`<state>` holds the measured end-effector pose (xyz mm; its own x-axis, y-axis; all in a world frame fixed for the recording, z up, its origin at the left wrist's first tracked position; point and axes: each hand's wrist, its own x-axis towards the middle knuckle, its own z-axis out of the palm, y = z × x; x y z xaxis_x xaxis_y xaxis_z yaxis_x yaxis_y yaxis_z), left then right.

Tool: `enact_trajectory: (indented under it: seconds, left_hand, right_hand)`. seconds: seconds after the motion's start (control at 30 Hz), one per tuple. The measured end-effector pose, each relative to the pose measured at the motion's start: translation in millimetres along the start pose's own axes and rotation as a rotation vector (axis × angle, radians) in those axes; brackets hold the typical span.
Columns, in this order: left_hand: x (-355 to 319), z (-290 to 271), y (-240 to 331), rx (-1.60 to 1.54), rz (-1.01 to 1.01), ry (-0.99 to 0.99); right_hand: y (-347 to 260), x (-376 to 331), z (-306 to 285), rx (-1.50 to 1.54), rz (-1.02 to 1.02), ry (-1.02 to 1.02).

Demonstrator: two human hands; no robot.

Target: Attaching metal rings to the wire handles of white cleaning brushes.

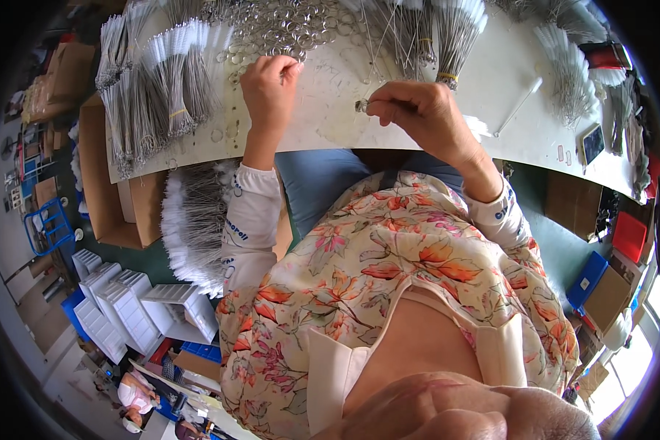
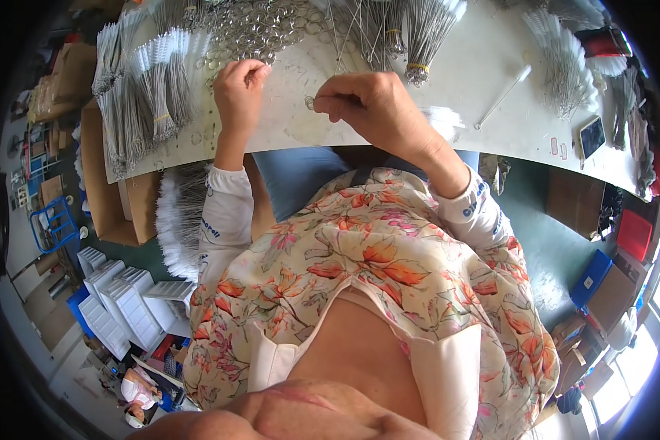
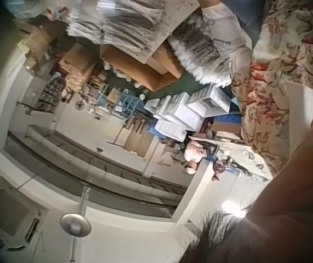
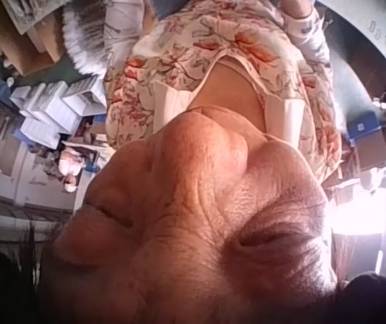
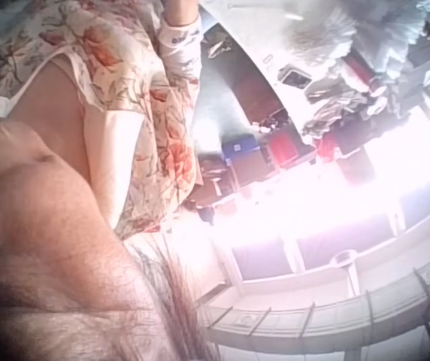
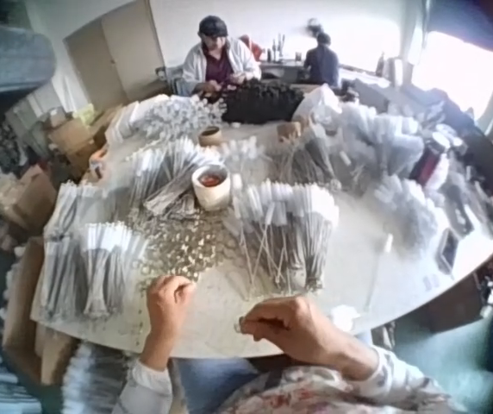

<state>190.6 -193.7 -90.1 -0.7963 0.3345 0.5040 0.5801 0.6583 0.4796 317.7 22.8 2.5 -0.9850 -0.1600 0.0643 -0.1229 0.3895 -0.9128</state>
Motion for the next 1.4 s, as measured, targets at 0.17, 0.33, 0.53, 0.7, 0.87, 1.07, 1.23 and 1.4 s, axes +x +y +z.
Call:
enact_trajectory:
  seconds: [0.17, 0.33, 0.53, 0.7, 0.87, 1.07, 1.23, 1.4]
  left_hand:
    - [6, -26, 47, -0.892, -0.391, 0.058]
    - [-6, -47, 103, -1.884, -0.448, -0.083]
    - [-9, -54, 113, -1.819, -0.514, -0.056]
    - [7, -82, 117, -0.727, 0.072, 0.103]
    - [2, -92, 117, -0.329, 0.251, 0.187]
    - [-15, -76, 115, -1.495, -0.324, 0.009]
    - [-8, -100, 113, -1.151, -0.119, -0.028]
    - [-7, -115, 114, -0.990, -0.134, -0.069]
  right_hand:
    - [-21, 12, -9, -0.063, -0.003, 0.030]
    - [-34, 22, 8, 0.180, -0.180, 0.140]
    - [-31, 20, 26, 0.101, -0.447, 0.291]
    - [-35, 12, 20, -0.163, -0.612, 0.305]
    - [-45, 13, 12, 0.164, -0.448, 0.062]
    - [-47, 10, 21, 0.101, -0.529, 0.161]
    - [-49, 15, 16, -0.161, -0.762, 0.201]
    - [-49, 18, 20, -0.208, -0.724, 0.147]
